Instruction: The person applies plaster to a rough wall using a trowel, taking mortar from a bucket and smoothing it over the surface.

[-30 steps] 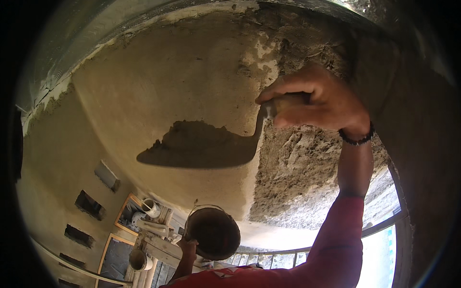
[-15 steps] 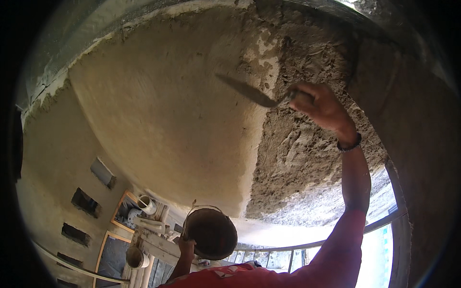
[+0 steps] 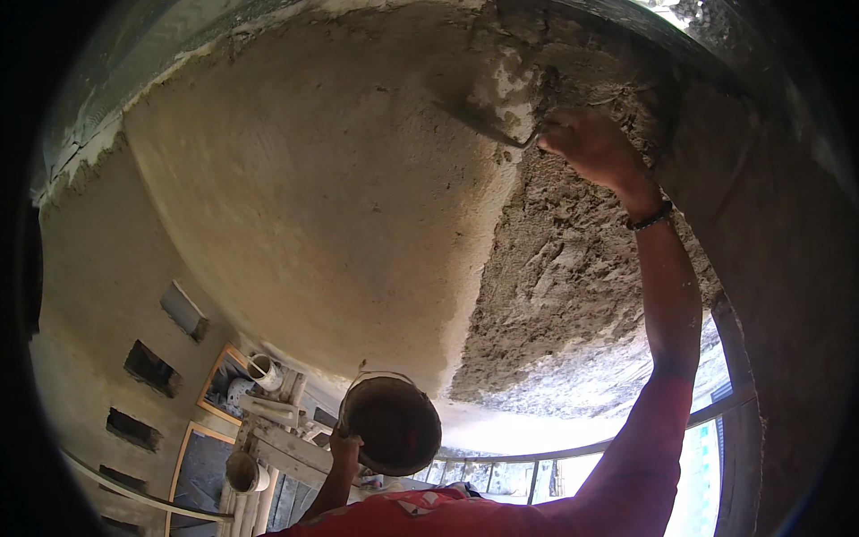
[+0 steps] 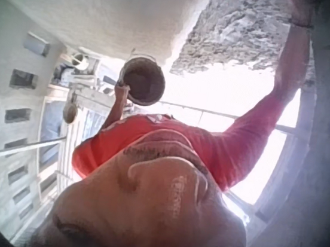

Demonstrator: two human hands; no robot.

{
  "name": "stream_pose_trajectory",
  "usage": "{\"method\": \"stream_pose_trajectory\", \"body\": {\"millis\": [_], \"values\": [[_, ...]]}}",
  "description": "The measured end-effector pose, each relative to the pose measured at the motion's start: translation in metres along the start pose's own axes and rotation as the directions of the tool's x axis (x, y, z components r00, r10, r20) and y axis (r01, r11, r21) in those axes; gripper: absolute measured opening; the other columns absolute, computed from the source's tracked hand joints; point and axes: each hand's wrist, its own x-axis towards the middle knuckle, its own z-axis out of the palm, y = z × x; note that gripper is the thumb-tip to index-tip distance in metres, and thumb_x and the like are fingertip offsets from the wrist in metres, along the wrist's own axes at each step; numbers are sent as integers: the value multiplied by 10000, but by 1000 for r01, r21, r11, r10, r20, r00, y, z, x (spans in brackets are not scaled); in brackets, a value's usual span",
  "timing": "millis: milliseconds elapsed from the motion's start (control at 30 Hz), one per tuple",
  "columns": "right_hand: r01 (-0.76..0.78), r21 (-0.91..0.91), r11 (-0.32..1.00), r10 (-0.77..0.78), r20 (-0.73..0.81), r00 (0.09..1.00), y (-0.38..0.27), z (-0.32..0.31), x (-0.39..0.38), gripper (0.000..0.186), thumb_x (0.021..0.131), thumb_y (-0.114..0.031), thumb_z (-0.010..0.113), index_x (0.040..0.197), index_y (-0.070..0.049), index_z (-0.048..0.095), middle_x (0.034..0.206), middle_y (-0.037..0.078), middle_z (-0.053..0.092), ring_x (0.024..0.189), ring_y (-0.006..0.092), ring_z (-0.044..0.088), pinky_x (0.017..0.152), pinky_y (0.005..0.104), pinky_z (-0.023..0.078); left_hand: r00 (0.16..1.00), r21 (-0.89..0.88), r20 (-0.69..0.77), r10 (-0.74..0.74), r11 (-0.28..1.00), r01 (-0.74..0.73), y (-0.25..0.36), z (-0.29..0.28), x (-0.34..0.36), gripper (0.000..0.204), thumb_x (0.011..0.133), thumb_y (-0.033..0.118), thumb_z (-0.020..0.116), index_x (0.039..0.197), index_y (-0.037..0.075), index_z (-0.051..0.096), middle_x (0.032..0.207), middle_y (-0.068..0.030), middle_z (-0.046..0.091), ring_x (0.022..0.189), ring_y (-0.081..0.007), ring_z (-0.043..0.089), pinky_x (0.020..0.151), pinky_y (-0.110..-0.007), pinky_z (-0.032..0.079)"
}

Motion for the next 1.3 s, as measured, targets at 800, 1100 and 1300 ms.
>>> {"method": "stream_pose_trajectory", "body": {"millis": [800,1100,1300], "values": [[-90,-235,968,-62,-571,819,25,-81,-10,363,842,-312,714,1128,-92,673,891,143,708,745,260,694,675,364,522,997,16,81,4,1000,-5,12,0,15,546,538,-64,548,1080,-10,575,955,-71,610,815,-212,575,722,-306,480],[234,180,955,-196,-205,959,-50,-61,-41,347,871,-230,708,1127,0,661,838,90,700,632,129,626,592,281,502,993,17,114,14,1000,-16,7,-2,21,569,557,-28,526,1122,-4,588,990,-83,634,860,-216,594,788,-311,488],[63,677,733,28,-122,992,-7,-39,-22,356,938,-267,639,1162,10,633,717,31,645,521,56,533,436,221,410,994,104,110,16,994,-27,3,0,26,562,565,-33,543,1125,-7,583,987,-85,636,843,-218,596,776,-323,497]]}}
